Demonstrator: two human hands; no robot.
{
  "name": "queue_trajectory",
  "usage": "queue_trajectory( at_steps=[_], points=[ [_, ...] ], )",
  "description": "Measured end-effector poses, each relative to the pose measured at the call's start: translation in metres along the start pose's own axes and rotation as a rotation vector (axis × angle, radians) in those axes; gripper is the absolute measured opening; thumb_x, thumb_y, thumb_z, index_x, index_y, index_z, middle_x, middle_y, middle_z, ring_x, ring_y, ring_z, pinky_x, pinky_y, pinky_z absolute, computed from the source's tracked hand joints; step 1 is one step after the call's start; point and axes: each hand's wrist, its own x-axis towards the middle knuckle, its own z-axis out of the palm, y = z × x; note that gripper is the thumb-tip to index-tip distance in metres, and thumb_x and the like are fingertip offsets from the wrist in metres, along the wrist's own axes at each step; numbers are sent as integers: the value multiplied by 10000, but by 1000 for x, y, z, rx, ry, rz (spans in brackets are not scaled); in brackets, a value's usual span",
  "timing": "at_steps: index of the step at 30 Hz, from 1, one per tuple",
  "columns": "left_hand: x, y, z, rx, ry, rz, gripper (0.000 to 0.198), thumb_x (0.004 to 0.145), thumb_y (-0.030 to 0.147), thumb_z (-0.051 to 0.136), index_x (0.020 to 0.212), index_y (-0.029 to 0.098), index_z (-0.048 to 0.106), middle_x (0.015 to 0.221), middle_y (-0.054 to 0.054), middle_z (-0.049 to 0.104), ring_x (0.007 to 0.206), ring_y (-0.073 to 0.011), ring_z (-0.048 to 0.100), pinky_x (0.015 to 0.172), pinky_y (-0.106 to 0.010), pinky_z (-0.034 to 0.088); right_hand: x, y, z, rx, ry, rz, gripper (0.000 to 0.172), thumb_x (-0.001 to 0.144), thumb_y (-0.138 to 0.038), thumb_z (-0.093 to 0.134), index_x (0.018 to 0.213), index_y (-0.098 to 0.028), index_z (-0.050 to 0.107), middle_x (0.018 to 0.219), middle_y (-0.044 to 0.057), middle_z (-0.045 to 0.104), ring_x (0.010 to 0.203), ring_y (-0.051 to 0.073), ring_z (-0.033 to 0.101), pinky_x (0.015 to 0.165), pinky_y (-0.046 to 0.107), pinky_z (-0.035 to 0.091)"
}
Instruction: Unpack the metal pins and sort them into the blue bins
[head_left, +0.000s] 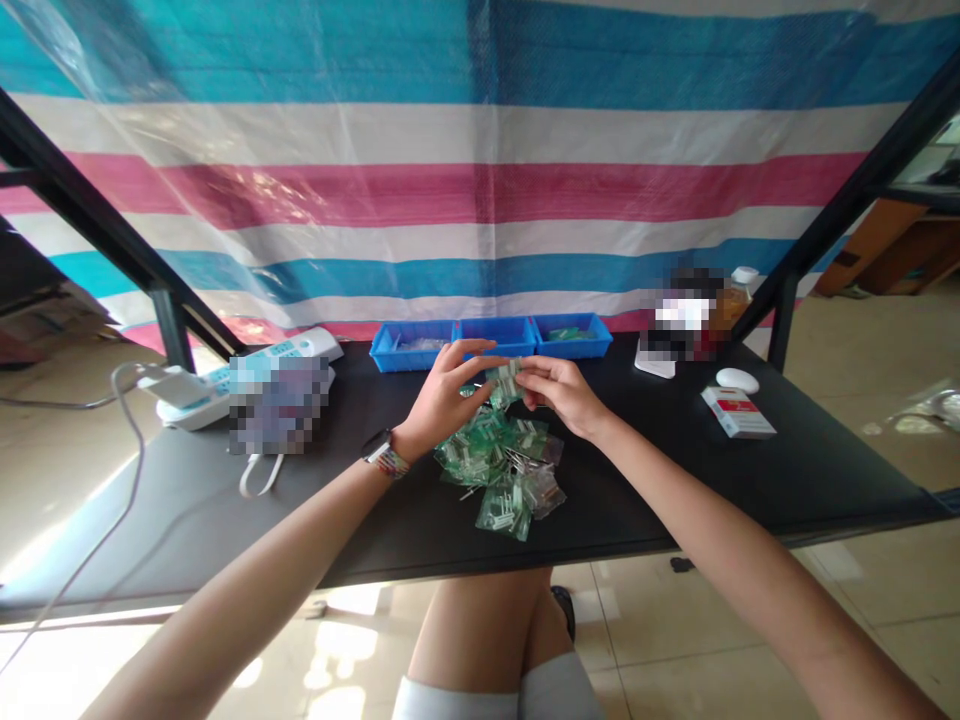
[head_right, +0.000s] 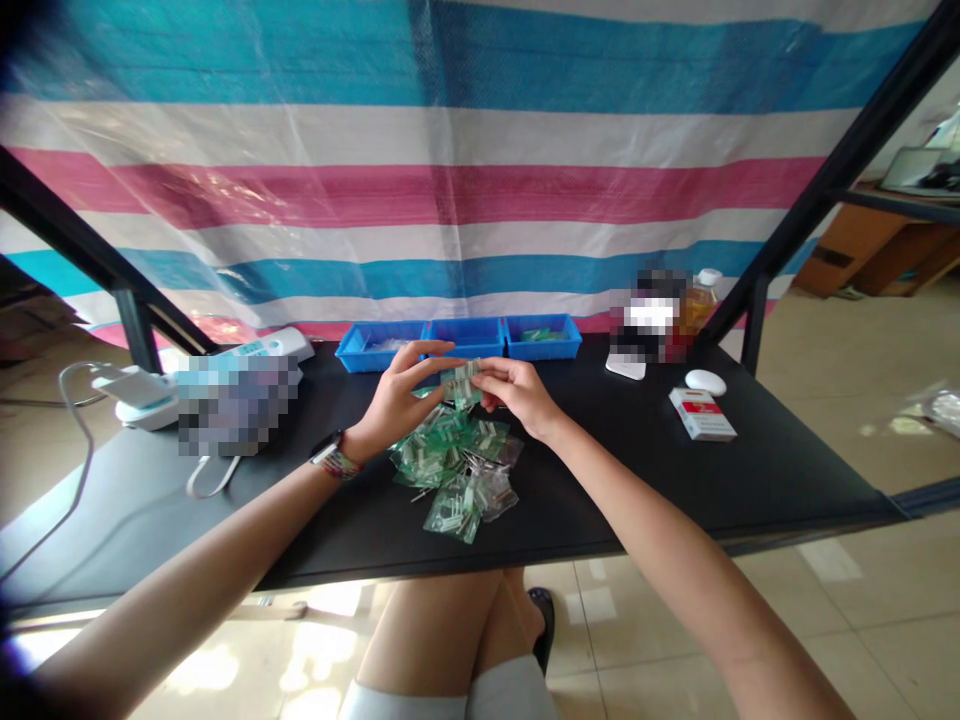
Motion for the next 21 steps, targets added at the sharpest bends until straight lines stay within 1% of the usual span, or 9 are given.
queue_trajectory(
  at_steps=[2, 3, 5, 7, 10, 14, 17, 19, 21],
  points=[
    [0, 0, 1, -24, 19, -19, 152, 1022, 294, 684, 1147, 242, 753, 1258, -104, 705, 1180, -270, 662, 1086, -479, 524, 0, 0, 0, 3, -7, 9, 492, 789, -451, 850, 1205, -207, 754, 795, 15, 737, 614, 153, 620, 588, 296, 528],
    [0, -1, 2, -44, 34, -37, 132, 1023, 333, 693, 1078, 228, 752, 1166, -96, 719, 1106, -258, 671, 1032, -448, 538, 0, 0, 0, -2, -1, 2, 483, 817, -448, 811, 1237, -216, 747, 836, 25, 753, 638, 161, 638, 598, 301, 540],
    [0, -1, 4, -87, 62, -92, 200, 1021, 396, 700, 961, 208, 726, 995, -70, 704, 959, -228, 657, 900, -382, 540, 2, 0, -3, -31, 17, -34, 381, 841, -433, 749, 1151, -213, 773, 910, 45, 767, 694, 172, 664, 614, 302, 556],
    [0, -2, 6, -132, 72, -163, 276, 1020, 439, 697, 886, 197, 695, 897, -47, 660, 862, -202, 620, 793, -334, 504, 3, 1, -5, -78, 14, -83, 291, 812, -406, 753, 1012, -197, 785, 952, 53, 762, 740, 179, 675, 617, 295, 560],
    [0, -3, 9, -220, 59, -251, 358, 1011, 495, 693, 823, 191, 669, 851, -31, 617, 796, -179, 581, 720, -302, 457, 5, 3, -6, -133, -33, -98, 285, 777, -413, 818, 946, -187, 775, 898, 42, 748, 733, 182, 675, 592, 283, 549],
    [1, -1, 9, -285, 15, -299, 449, 991, 579, 687, 771, 190, 644, 805, -27, 593, 767, -177, 553, 694, -296, 435, 3, 5, -1, -128, -70, -44, 359, 766, -509, 872, 836, -184, 736, 776, 25, 737, 635, 155, 654, 551, 264, 528],
    [1, 2, 5, -298, -11, -315, 506, 1026, 616, 609, 751, 191, 640, 791, -38, 608, 776, -193, 561, 725, -314, 448, 3, 1, 0, -97, -71, 10, 414, 722, -539, 910, 795, -180, 717, 752, 23, 741, 604, 142, 652, 550, 258, 539],
    [1, 3, 3, -318, -35, -317, 529, 1067, 608, 527, 786, 188, 684, 832, -58, 656, 822, -212, 603, 790, -334, 478, 5, -3, -4, -65, -49, 24, 425, 708, -539, 922, 795, -177, 717, 752, 23, 741, 602, 135, 656, 553, 249, 550],
    [0, 3, 1, -323, -54, -312, 542, 1091, 591, 476, 842, 185, 735, 890, -75, 698, 876, -227, 641, 849, -346, 493, 11, -9, -12, -15, 34, 2, 427, 710, -538, 921, 814, -177, 718, 788, 30, 753, 611, 125, 661, 552, 236, 561]
  ],
)
